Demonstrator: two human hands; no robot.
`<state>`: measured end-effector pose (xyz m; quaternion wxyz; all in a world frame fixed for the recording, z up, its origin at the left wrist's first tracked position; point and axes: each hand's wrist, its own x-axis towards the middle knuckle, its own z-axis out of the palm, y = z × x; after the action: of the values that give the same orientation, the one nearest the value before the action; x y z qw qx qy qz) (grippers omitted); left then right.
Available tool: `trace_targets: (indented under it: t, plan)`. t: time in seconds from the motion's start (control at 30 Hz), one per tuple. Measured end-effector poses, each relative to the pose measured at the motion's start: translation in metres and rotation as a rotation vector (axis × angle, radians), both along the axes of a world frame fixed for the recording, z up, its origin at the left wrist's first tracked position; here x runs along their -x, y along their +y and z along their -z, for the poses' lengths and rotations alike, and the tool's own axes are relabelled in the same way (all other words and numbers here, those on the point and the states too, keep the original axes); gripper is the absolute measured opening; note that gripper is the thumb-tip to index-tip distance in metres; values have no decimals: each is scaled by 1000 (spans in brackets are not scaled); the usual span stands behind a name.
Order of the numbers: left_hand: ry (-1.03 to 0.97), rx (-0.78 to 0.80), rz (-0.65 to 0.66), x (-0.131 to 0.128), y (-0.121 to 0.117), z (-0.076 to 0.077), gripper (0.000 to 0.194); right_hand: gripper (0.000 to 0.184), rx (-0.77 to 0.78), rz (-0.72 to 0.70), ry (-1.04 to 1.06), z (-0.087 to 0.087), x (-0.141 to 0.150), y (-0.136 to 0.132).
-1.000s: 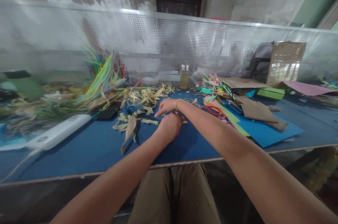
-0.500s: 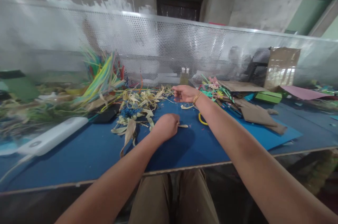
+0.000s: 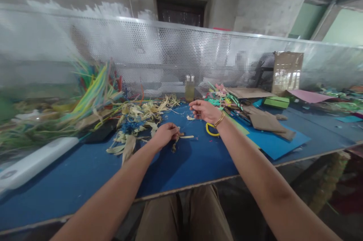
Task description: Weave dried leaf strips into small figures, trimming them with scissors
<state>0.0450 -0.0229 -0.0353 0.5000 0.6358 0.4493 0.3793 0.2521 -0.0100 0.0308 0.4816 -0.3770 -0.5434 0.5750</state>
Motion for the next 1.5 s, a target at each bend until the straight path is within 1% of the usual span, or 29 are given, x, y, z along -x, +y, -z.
trace_targets:
  t: [0.13, 0.23, 0.3, 0.37, 0.4, 0.43, 0.47, 0.5, 0.57, 0.6, 0.63, 0.67, 0.7, 0.73, 0.77, 0.8, 0.9, 0.97, 1.1, 1.27, 1.37, 1.43, 1.5]
  plan:
    - [-49, -19, -37, 0, 1, 3, 24, 13, -48, -90, -63, -11, 12, -18]
    - [-27, -58, -59, -1, 3, 6, 27, 14, -92, -201, -140, -21, 34, -30]
    - [-7, -115, -62, -4, 3, 8, 26, 17, -122, -247, -250, -27, 56, -33]
    - [-30, -151, -96, -7, 3, 9, 22, 23, -180, -266, -402, -31, 80, -32]
    - [-56, -152, -120, -8, 3, 9, 21, 26, -238, -274, -500, -33, 91, -31]
    - [-85, -140, -142, -8, 3, 10, 19, 28, -327, -285, -613, -35, 101, -28]
    - [-110, -117, -149, -8, 3, 10, 18, 31, -443, -271, -747, -37, 107, -26]
    - [-125, -87, -138, -8, 3, 10, 18, 34, -563, -209, -888, -38, 111, -23]
    - [-142, -21, -99, -6, 3, 10, 19, 38, -757, -12, -1134, -39, 108, -16]
    - [-148, 11, -91, -5, 4, 9, 21, 37, -809, 100, -1226, -38, 102, -13]
    - [-155, 38, -91, -4, 4, 9, 22, 33, -827, 186, -1294, -34, 93, -11]
    - [-166, 60, -96, -3, 4, 8, 23, 27, -814, 235, -1355, -29, 84, -9]
    - [-182, 77, -103, -3, 4, 8, 25, 21, -779, 241, -1417, -22, 74, -7]
    - [-199, 89, -105, -2, 4, 7, 26, 15, -720, 203, -1469, -14, 64, -6]
    - [-212, 97, -101, -2, 4, 7, 28, 13, -673, 154, -1491, -5, 55, -5]
    - [-219, 100, -97, -2, 4, 6, 29, 15, -666, 109, -1479, 5, 49, -5]
    - [-208, 99, -85, -2, 5, 6, 31, 23, -745, 50, -1406, 29, 40, -3]
    - [-196, 97, -82, -2, 5, 6, 30, 24, -810, 50, -1360, 37, 41, -1]
    - [-193, 96, -79, -1, 5, 7, 28, 17, -851, 83, -1340, 40, 46, 1]
    - [-181, 98, -91, 0, 5, 5, 31, 13, -855, 119, -1322, 40, 47, -5]
    - [-178, 135, -118, 1, 5, 3, 30, 11, -844, 133, -1288, 41, 47, -9]
    - [-179, 165, -127, 2, 5, 0, 27, 10, -840, 121, -1251, 42, 46, -10]
    - [-157, 176, -119, 3, 5, -1, 24, 7, -830, 75, -1210, 42, 44, -10]
